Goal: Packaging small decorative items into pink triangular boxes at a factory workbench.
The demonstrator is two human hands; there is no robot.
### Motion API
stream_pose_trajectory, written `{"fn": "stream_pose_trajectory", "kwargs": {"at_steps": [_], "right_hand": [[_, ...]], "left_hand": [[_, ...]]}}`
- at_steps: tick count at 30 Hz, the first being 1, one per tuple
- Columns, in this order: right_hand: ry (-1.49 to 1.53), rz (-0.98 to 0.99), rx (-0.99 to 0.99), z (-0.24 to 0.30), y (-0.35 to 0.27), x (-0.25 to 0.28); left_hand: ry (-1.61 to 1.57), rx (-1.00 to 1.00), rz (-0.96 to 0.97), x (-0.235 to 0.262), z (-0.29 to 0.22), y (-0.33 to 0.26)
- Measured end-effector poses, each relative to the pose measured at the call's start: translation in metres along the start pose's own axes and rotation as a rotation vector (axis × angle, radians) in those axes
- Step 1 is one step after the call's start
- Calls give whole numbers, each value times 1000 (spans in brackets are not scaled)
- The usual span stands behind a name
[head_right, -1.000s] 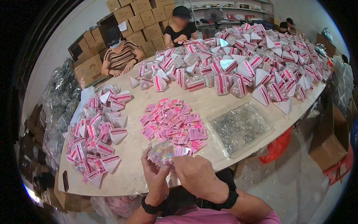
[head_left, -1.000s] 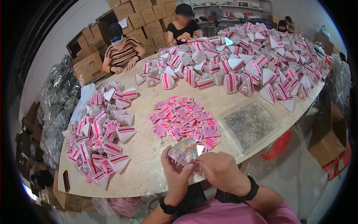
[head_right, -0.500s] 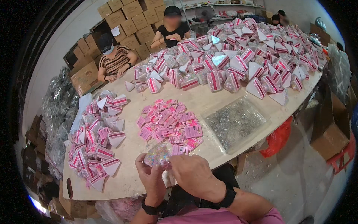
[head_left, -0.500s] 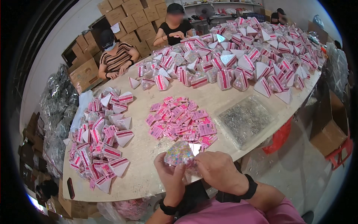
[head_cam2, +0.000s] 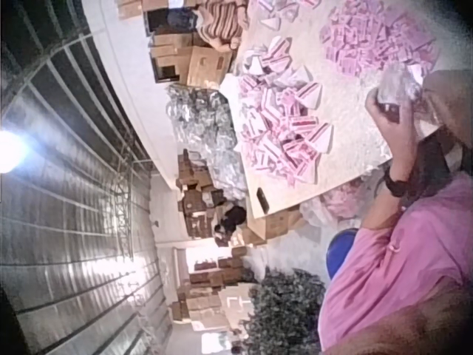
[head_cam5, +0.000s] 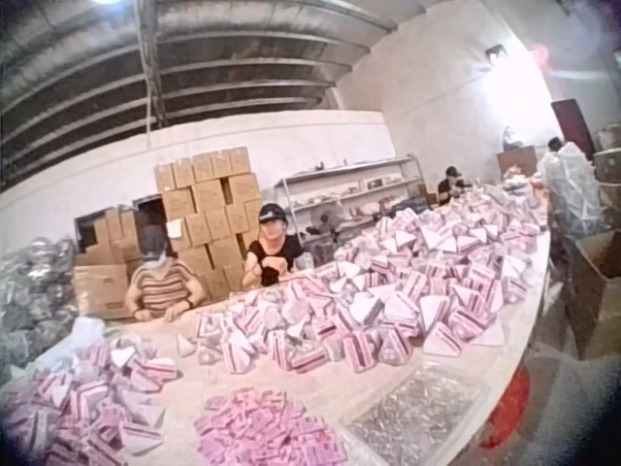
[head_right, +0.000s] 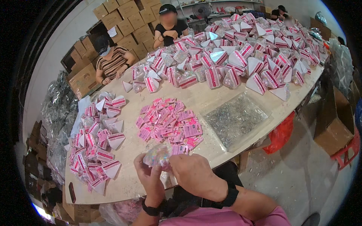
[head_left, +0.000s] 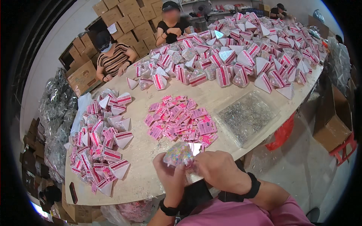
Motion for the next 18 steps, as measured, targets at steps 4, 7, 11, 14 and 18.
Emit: {"fn": "stream_pose_trajectory", "kwargs": {"at_steps": [4, 7, 11, 14, 18], "right_hand": [[163, 8, -49, -6, 3, -1], [238, 45, -84, -7, 6, 4], [210, 41, -82, -7, 8, 1], [176, 41, -85, -8, 9, -1], [132, 34, -73, -7, 9, -3]], "left_hand": [[-344, 281, 70, -5, 17, 1], [-536, 342, 155, -14, 24, 3], [-588, 345, 157, -11, 28, 5], [-543, 319, 170, -9, 25, 7], [-507, 296, 128, -7, 24, 8]]}}
Point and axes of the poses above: each hand's wrist, its own y-axis towards the middle knuckle, its own x-axis out of the back of the hand, z = x × y, the point moved 6 cm from there along y, towards the middle knuckle, and after that the axes turned 14 degrees about z, right-handed, at the moved point
